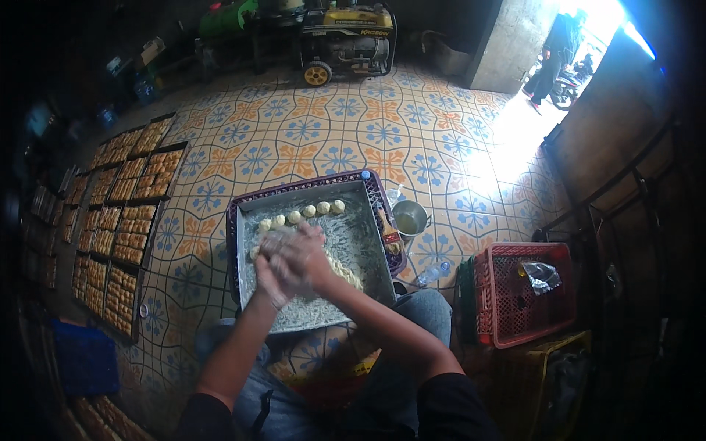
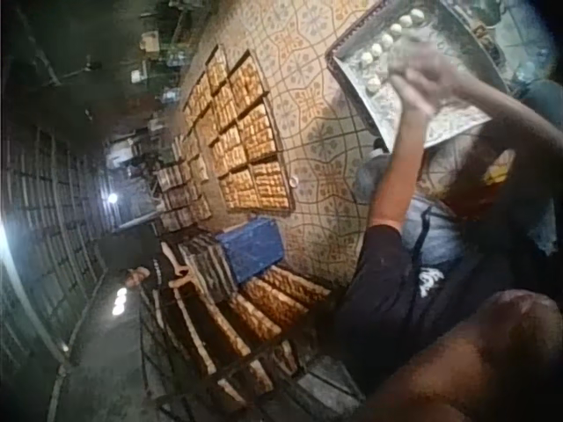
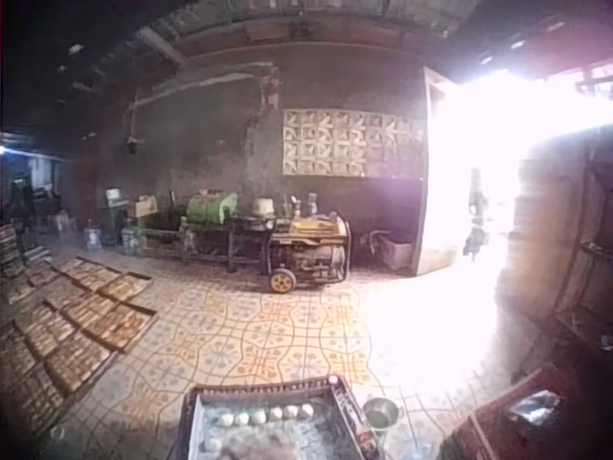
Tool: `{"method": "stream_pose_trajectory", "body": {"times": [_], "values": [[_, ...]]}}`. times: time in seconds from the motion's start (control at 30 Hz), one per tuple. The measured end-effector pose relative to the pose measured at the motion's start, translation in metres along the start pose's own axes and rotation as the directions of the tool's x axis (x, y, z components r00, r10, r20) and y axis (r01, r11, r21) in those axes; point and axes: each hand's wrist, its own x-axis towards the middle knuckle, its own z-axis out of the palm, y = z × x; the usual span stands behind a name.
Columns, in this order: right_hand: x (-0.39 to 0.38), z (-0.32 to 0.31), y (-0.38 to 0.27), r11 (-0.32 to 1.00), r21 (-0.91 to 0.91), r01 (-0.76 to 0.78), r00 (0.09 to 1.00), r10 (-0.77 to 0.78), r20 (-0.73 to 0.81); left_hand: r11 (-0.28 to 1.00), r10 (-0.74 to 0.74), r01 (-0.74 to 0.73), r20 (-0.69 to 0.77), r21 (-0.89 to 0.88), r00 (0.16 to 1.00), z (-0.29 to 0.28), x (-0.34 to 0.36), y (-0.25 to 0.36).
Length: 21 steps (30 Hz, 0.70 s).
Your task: The person pinches off pieces of dough from a large mass in a flour-filled tray and rolls them into balls between their palms, placing the finished balls in a row in the same tray.
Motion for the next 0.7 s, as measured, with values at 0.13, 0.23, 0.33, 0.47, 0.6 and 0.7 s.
{"method": "stream_pose_trajectory", "body": {"times": [0.13, 0.23, 0.33, 0.47, 0.6, 0.7], "values": [[0.006, 0.006, -0.011, 0.885, 0.228, -0.406, 0.888, 0.441, -0.129, 0.994, -0.105, 0.104, 0.062, 0.013, 0.993, -0.011, -0.004, -0.018], [0.0, 0.0, -0.03, 0.991, 0.13, -0.003, 0.998, 0.01, -0.057, 0.967, -0.117, 0.183, 0.331, -0.179, 0.937, -0.03, 0.01, -0.022], [-0.003, -0.016, 0.013, 0.92, 0.36, -0.157, 0.979, 0.194, -0.068, 0.963, -0.266, 0.268, -0.132, 0.001, 0.955, -0.003, -0.012, -0.016], [-0.001, -0.015, 0.0, 0.967, 0.234, -0.105, 0.993, 0.115, -0.032, 0.947, -0.08, 0.054, 0.068, 0.318, 0.994, -0.013, -0.017, -0.023], [0.003, -0.006, -0.018, 0.986, 0.088, 0.145, 0.989, -0.144, -0.022, 0.99, -0.029, 0.047, 0.129, -0.135, 0.991, -0.024, -0.007, -0.012], [-0.001, -0.002, 0.004, 0.945, 0.304, -0.12, 0.98, 0.162, -0.115, 0.972, -0.022, -0.006, -0.115, -0.236, 0.993, 0.008, -0.005, 0.0]]}}
